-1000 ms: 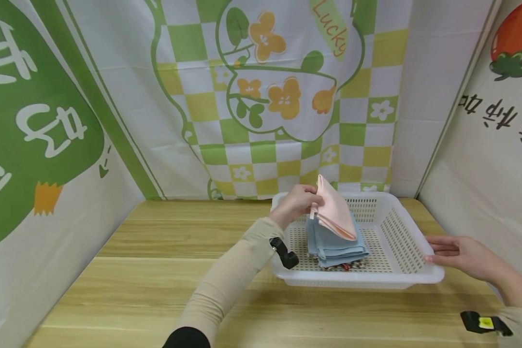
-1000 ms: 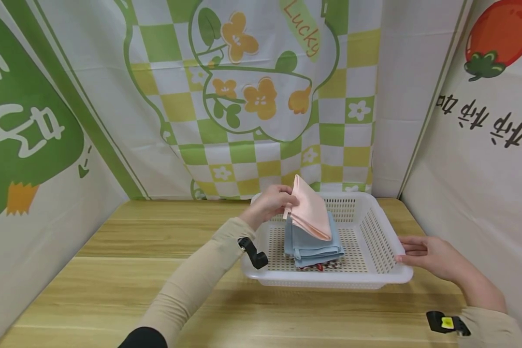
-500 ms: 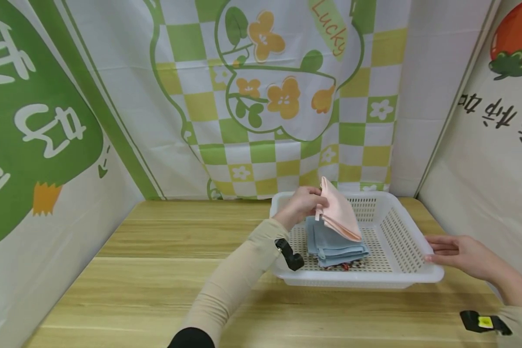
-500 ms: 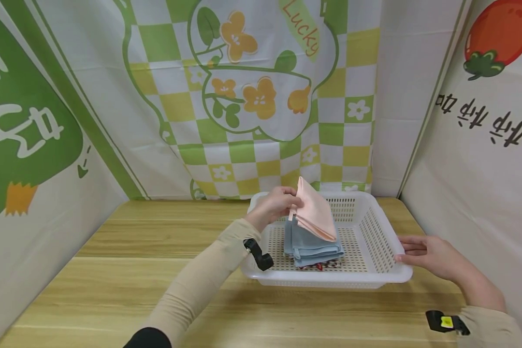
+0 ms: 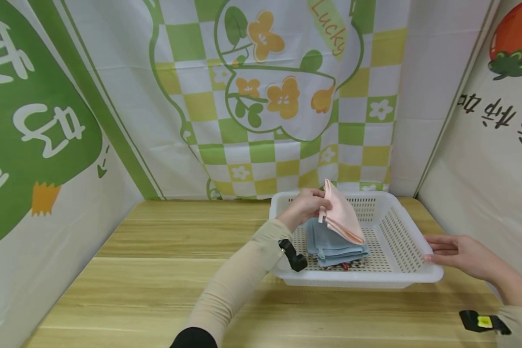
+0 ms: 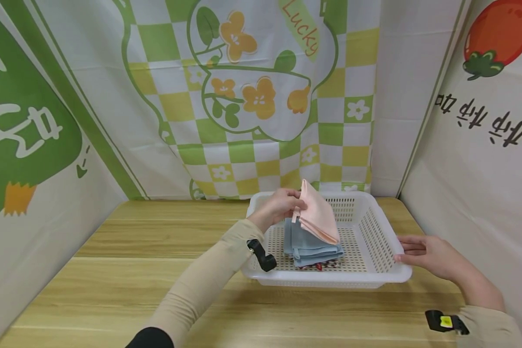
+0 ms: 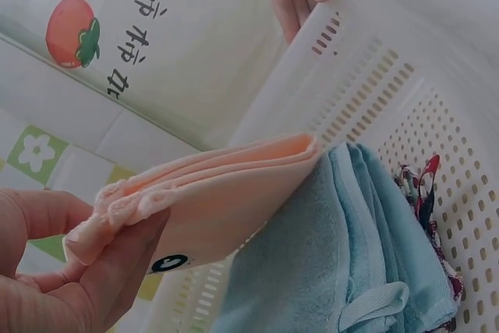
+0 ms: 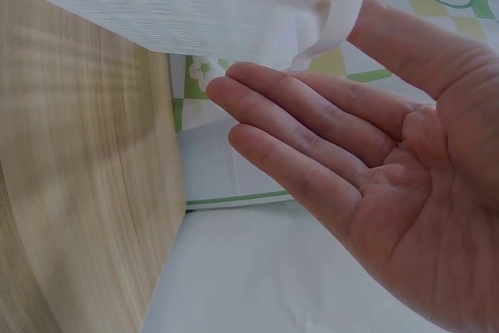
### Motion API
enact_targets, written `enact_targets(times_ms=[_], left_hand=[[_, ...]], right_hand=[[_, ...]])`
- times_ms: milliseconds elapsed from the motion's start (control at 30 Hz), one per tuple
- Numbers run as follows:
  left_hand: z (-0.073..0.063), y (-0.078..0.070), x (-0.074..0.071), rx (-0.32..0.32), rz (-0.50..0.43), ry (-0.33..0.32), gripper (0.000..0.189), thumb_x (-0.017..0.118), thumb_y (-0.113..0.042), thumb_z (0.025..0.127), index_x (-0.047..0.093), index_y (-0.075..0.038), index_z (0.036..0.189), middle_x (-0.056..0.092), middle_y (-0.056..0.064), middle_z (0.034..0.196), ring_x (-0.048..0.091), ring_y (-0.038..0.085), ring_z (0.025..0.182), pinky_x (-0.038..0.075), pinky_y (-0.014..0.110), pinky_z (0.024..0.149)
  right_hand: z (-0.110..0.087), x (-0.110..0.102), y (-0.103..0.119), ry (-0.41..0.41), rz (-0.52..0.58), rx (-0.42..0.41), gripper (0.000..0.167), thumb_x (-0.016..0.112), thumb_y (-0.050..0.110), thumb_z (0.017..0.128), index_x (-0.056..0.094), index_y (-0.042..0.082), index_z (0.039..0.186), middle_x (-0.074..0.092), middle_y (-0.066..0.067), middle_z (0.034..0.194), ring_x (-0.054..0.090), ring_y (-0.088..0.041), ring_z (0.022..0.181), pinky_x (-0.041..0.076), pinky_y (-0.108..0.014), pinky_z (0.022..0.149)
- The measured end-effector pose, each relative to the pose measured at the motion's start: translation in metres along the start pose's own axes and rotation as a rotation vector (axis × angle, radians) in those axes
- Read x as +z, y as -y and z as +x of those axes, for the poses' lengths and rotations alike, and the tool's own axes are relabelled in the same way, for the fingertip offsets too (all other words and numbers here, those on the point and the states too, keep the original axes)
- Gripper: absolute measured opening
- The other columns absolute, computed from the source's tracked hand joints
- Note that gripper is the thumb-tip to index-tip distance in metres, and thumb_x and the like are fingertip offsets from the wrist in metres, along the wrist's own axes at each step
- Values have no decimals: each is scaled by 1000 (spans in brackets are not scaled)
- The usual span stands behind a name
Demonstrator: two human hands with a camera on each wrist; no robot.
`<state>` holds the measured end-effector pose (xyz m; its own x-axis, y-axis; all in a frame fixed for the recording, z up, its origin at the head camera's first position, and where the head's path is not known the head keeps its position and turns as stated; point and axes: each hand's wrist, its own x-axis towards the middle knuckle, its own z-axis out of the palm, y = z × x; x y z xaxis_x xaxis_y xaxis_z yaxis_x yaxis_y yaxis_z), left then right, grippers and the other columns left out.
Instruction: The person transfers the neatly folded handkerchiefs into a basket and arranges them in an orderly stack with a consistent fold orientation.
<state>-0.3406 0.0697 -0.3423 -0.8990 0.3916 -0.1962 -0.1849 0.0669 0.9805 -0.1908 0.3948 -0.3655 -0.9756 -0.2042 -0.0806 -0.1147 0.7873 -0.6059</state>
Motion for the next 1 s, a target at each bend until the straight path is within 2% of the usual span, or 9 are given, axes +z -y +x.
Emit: enact_targets(times_ms=[167,367,667,1000], left_hand=[[-1,1,-1,-6,9,39,21,62,10,82,58,6,103,58,6,81,55,12,64,49,22,58],[-4,2,-6,-3,87,103,6,62,6,86,58,1,86,54,3,70,51,11,59,47,23,54],[-9,0,-16,-22,140,156,9,61,7,86,56,2,82,58,5,70,57,14,60,51,25,55],[-10,1,-24,-38,193,173,20,62,6,85,52,-2,69,58,6,68,60,15,59,53,26,58]], right_hand=[[1,0,0,-3,-3,-5,63,64,25,91,42,-18,131,61,-29,117,57,13,86,53,-19,70],[1,0,0,-5,2,-11,62,64,24,91,42,-18,131,61,-29,116,57,12,86,53,-19,70],[1,1,1,-13,-7,-8,62,65,25,91,43,-18,130,62,-29,116,57,13,85,53,-19,70],[1,2,1,-23,-21,-7,63,65,25,90,43,-19,129,62,-30,114,58,11,84,54,-20,70]])
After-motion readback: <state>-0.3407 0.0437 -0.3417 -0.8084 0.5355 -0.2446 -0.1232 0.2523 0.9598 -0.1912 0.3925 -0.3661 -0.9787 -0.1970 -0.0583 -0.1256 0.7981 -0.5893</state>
